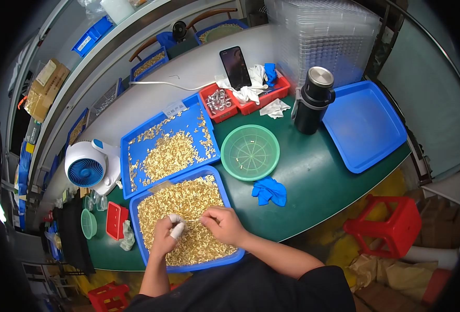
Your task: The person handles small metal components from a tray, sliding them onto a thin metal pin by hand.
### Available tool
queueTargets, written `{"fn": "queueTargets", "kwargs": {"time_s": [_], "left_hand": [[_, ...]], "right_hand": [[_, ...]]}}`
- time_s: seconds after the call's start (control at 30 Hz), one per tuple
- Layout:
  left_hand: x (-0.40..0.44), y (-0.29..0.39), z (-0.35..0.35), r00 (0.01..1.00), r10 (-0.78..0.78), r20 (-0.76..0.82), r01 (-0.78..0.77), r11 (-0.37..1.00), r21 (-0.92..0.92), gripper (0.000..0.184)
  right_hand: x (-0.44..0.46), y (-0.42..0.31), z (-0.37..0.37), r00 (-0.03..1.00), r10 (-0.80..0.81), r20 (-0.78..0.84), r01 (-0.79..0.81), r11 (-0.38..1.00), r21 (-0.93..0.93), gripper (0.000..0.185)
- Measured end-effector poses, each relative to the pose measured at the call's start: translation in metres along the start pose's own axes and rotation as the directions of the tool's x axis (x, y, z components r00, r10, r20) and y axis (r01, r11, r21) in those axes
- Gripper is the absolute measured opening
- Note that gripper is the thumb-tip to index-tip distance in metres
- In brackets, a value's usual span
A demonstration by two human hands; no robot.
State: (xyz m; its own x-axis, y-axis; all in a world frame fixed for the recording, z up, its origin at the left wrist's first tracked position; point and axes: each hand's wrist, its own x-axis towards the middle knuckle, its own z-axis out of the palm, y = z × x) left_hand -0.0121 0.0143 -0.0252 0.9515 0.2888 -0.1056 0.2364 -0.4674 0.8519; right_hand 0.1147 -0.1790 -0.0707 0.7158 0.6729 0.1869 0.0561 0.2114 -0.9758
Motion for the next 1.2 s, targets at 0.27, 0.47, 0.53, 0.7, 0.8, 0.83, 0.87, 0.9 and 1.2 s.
{"fn": "queueTargets", "kwargs": {"time_s": [0.27, 0.47, 0.53, 0.7, 0.8, 0.83, 0.87, 0.9, 1.2], "left_hand": [[-0.002, 0.000, 0.004, 0.990, -0.144, 0.009, 0.139, 0.932, -0.336, 0.030], [0.002, 0.005, 0.012, 0.974, -0.167, -0.156, 0.080, 0.891, -0.448, 0.017], [0.003, 0.003, 0.015, 0.960, -0.215, -0.179, 0.085, 0.832, -0.548, 0.020], [-0.001, -0.003, 0.009, 0.978, -0.179, -0.104, 0.084, 0.800, -0.595, 0.024], [-0.002, 0.003, 0.010, 0.977, -0.191, -0.097, 0.104, 0.817, -0.567, 0.019], [-0.002, 0.007, 0.011, 0.973, -0.205, -0.106, 0.112, 0.822, -0.558, 0.017], [-0.001, 0.009, 0.010, 0.981, -0.158, -0.113, 0.074, 0.841, -0.536, 0.016], [0.000, 0.011, 0.009, 0.987, -0.112, -0.118, 0.035, 0.857, -0.514, 0.016], [0.003, 0.022, 0.002, 0.995, 0.013, -0.102, -0.044, 0.951, -0.306, 0.017]], "right_hand": [[-0.001, 0.001, 0.000, 1.000, 0.012, -0.010, -0.012, 1.000, 0.002, 0.014], [-0.001, 0.001, 0.000, 1.000, 0.012, -0.009, -0.012, 1.000, -0.006, 0.014], [-0.001, 0.002, 0.000, 1.000, 0.014, -0.009, -0.014, 1.000, -0.005, 0.014], [-0.001, 0.001, 0.000, 0.999, 0.034, -0.012, -0.034, 0.999, 0.004, 0.013], [-0.001, -0.001, -0.001, 0.999, 0.038, -0.016, -0.038, 0.999, 0.006, 0.013], [-0.001, -0.002, -0.001, 0.999, 0.037, -0.017, -0.036, 0.999, 0.006, 0.013], [0.000, -0.004, -0.001, 0.999, 0.034, -0.014, -0.034, 0.999, -0.004, 0.013], [0.000, -0.005, -0.001, 0.999, 0.031, -0.011, -0.031, 0.999, -0.014, 0.013], [0.000, -0.003, 0.000, 1.000, 0.008, -0.011, -0.009, 0.999, -0.043, 0.011]]}}
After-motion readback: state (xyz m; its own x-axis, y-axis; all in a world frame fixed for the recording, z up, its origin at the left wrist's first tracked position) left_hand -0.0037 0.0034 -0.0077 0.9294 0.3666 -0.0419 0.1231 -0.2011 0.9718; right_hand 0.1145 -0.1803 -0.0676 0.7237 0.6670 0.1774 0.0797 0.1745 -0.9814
